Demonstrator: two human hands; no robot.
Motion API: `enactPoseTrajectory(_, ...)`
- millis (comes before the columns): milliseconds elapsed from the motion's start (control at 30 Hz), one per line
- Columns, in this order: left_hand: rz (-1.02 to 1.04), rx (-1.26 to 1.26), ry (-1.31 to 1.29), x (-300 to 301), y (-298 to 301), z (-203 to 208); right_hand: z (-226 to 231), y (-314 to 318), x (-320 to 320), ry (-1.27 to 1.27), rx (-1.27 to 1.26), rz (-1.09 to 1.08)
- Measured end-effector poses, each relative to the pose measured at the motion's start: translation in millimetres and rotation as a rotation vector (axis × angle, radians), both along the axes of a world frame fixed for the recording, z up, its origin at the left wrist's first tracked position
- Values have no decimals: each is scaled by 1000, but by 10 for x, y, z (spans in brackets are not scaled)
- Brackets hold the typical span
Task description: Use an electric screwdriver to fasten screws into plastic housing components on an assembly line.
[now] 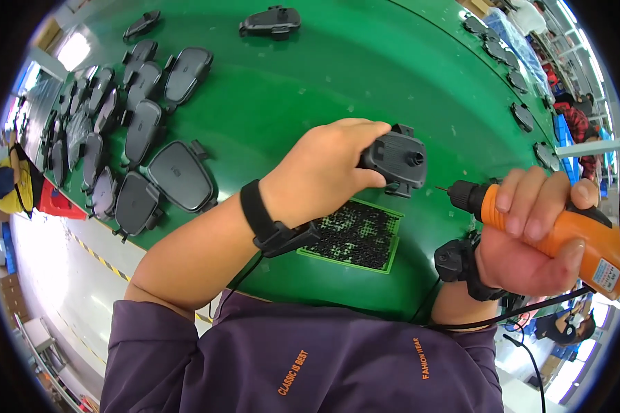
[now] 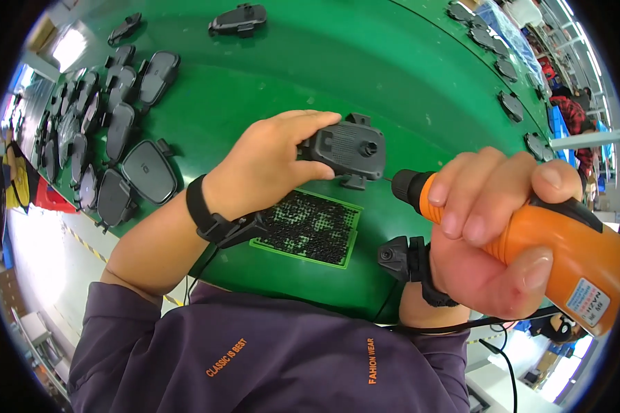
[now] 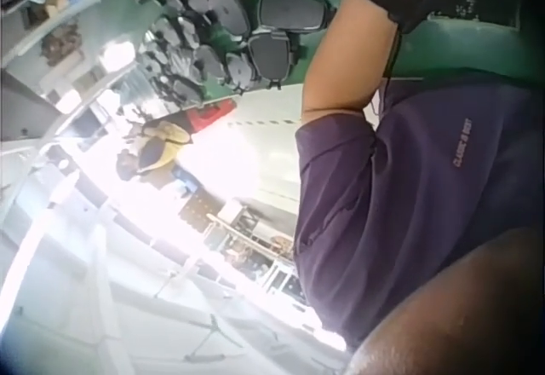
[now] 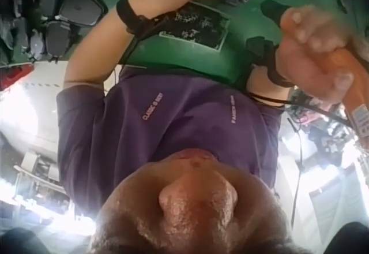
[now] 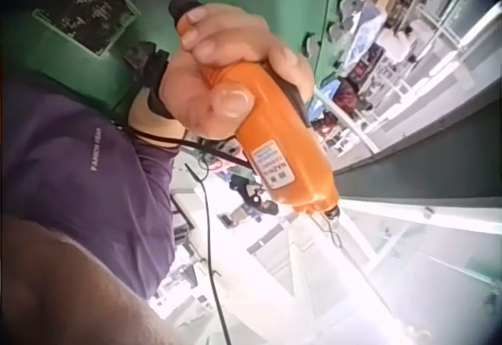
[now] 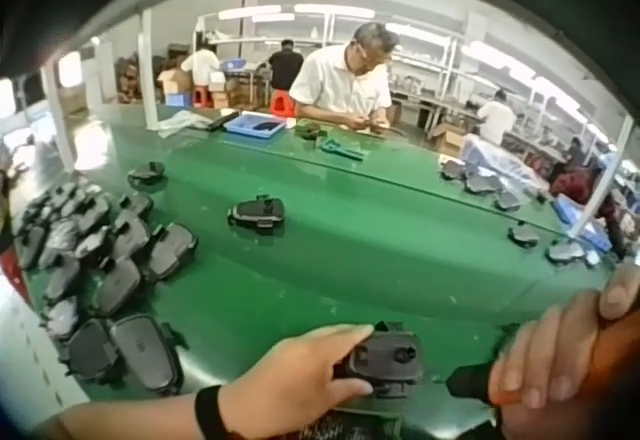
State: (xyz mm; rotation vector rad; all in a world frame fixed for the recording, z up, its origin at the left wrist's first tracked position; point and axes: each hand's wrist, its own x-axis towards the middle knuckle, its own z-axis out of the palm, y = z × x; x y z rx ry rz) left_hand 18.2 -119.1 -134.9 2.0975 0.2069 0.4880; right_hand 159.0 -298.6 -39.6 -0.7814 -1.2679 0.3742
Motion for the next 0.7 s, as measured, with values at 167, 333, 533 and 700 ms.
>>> enactPoseTrajectory(167,48,-18,-4,-108,16,11,99,-132,125,-169,1,3)
enactPoseTrajectory(333,179,294,-89,-123,-82,181,97,-223,211,-174,-33,26)
enactPoseTrajectory(533,-284,368,192,-403,-344,346,289,-298,114,-84,-218,-46)
enactPoseTrajectory(700,-319,446,145,-443,-478,60,408,-243,28,-37,-338,-82)
